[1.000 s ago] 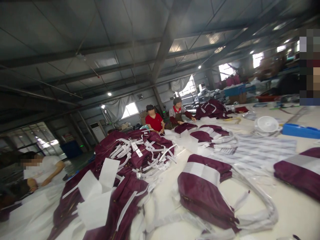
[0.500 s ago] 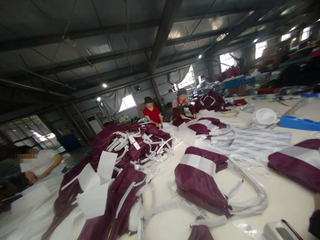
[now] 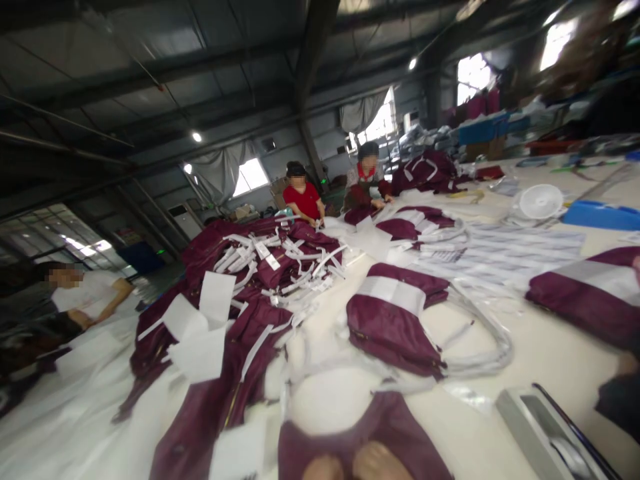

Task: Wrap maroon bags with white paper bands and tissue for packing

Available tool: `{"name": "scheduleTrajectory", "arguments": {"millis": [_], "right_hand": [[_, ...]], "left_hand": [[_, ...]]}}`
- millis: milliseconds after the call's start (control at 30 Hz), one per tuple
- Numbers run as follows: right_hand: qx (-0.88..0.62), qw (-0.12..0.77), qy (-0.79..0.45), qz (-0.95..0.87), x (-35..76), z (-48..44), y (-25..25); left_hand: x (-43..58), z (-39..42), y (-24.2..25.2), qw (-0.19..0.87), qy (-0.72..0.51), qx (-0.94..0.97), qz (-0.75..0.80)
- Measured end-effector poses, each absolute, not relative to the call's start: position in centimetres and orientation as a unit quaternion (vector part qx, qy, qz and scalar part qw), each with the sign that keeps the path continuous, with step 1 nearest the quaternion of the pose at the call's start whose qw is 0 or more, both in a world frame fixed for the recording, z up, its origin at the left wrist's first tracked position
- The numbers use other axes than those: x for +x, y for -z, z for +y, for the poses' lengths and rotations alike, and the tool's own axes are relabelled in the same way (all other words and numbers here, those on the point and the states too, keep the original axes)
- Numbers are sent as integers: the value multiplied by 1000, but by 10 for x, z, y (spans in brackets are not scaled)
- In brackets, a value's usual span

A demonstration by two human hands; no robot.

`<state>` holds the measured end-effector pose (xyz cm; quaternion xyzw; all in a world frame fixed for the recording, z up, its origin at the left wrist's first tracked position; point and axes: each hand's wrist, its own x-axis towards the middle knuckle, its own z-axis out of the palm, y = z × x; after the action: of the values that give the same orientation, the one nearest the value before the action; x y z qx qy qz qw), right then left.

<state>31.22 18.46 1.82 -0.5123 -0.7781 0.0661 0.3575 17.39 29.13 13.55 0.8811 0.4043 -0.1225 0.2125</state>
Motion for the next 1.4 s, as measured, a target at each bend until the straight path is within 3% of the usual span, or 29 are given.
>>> {"name": "scheduleTrajectory", "arguments": {"millis": [200,367,900,1167,1300,1400], "right_hand": [[-492,293,-188,-798,303,162,-6],[-478,288,-183,-810,307,169,0],[-483,298,-132,-813,333,161,11],[-501,262,-215,-796,334,164,3],[-526,226,-228,-788,326,149,-18],[-504,214,-235,-803,322,117,-41]], "left_hand": [[142,240,-93,245,197,836,450],[130,243,-71,235,214,843,435],[98,265,-74,242,231,857,391],[74,262,-89,293,155,839,431],[70,209,-95,263,45,837,477],[76,149,-89,259,-13,876,406]]}}
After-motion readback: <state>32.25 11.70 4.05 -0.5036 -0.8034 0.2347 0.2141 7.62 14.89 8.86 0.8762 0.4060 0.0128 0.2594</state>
